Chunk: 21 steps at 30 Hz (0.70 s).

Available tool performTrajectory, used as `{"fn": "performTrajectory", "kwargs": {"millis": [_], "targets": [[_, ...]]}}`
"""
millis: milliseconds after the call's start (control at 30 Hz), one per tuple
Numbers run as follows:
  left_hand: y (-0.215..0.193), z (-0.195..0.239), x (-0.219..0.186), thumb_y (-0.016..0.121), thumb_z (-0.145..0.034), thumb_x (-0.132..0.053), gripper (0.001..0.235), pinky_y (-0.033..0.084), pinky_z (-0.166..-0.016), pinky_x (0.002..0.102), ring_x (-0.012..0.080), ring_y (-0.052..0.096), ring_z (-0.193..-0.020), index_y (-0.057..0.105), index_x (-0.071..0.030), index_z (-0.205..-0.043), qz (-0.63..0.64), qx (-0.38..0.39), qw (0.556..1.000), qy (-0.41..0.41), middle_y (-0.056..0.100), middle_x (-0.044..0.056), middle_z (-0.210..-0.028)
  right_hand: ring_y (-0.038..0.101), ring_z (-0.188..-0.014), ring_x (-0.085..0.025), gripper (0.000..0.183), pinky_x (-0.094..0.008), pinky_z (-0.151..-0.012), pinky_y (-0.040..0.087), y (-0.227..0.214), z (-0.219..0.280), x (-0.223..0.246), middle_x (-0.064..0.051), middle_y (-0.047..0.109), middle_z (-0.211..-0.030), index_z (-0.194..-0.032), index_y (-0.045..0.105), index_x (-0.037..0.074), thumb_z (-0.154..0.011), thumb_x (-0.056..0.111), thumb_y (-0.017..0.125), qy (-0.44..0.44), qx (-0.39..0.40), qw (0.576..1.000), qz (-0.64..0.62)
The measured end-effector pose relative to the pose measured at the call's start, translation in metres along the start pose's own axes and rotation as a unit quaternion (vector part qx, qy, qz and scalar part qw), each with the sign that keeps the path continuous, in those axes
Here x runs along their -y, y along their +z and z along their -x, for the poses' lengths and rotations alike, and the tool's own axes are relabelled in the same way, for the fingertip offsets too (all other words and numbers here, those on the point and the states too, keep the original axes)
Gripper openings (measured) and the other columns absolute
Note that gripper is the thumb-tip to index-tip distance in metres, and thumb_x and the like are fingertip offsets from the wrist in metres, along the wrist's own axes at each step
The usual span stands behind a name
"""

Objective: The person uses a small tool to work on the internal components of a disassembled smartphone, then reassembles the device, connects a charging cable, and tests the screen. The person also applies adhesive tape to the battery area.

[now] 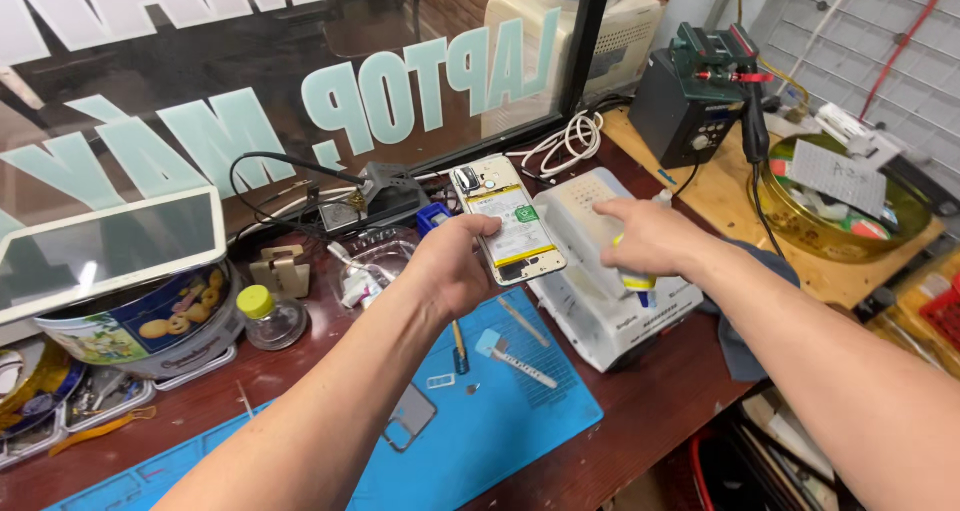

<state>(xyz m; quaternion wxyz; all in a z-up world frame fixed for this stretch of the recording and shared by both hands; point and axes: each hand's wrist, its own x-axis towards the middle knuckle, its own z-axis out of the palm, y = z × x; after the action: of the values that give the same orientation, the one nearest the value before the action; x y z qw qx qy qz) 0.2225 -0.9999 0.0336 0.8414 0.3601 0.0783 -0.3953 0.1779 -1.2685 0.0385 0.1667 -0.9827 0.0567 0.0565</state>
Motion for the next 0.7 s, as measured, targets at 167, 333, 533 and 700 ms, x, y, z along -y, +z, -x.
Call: {"fn": "performTrajectory", "kwargs": {"millis": [167, 333, 533, 700], "targets": [[0.04, -0.046, 0.007, 0.051, -0.096, -0.022, 0.04, 0.047, -0.105, 0.058, 0.0333, 0.065, -0.116, 0.058, 0.001, -0.128, 0.024, -0.074, 0.997, 0.004, 0.067, 0.017, -0.126, 0.058, -0.131, -0.031, 0.085, -0.039, -0.108, 0.05, -0.028, -0.022, -0.003, -0.009, 0.049, -0.154, -0.148, 0.046, 0.007, -0.073, 0.028, 0.081, -0.092, 0.171, 0.958, 0.21], [0.057, -0.092, 0.025, 0.057, -0.099, -0.018, 0.036, 0.055, -0.1, 0.048, 0.027, 0.068, -0.112, 0.062, 0.003, -0.128, -0.057, -0.134, 0.977, 0.157, 0.07, 0.014, -0.122, 0.056, -0.132, -0.03, 0.077, -0.043, -0.104, 0.051, -0.054, 0.021, -0.012, 0.0, 0.035, -0.163, -0.149, 0.043, 0.012, -0.076, 0.015, 0.071, -0.114, 0.223, 0.944, 0.216], [0.064, -0.123, 0.048, 0.066, -0.093, -0.009, 0.024, 0.06, -0.084, 0.045, 0.0258, 0.072, -0.092, 0.062, -0.002, -0.117, -0.178, -0.209, 0.952, 0.14, 0.073, 0.012, -0.106, 0.062, -0.126, -0.025, 0.072, -0.038, -0.105, 0.05, -0.076, 0.015, -0.047, -0.005, 0.06, -0.141, -0.141, 0.055, 0.015, -0.072, 0.018, 0.075, -0.18, 0.251, 0.945, 0.111], [0.074, -0.132, 0.056, 0.066, -0.094, -0.009, 0.021, 0.062, -0.08, 0.044, 0.0231, 0.073, -0.091, 0.062, -0.004, -0.115, -0.205, -0.249, 0.935, 0.146, 0.074, 0.011, -0.105, 0.074, -0.105, -0.024, 0.056, -0.036, -0.094, 0.057, -0.077, -0.044, -0.1, -0.01, 0.078, -0.113, -0.124, 0.073, 0.014, -0.07, 0.025, 0.076, -0.159, 0.145, 0.977, 0.011]]}}
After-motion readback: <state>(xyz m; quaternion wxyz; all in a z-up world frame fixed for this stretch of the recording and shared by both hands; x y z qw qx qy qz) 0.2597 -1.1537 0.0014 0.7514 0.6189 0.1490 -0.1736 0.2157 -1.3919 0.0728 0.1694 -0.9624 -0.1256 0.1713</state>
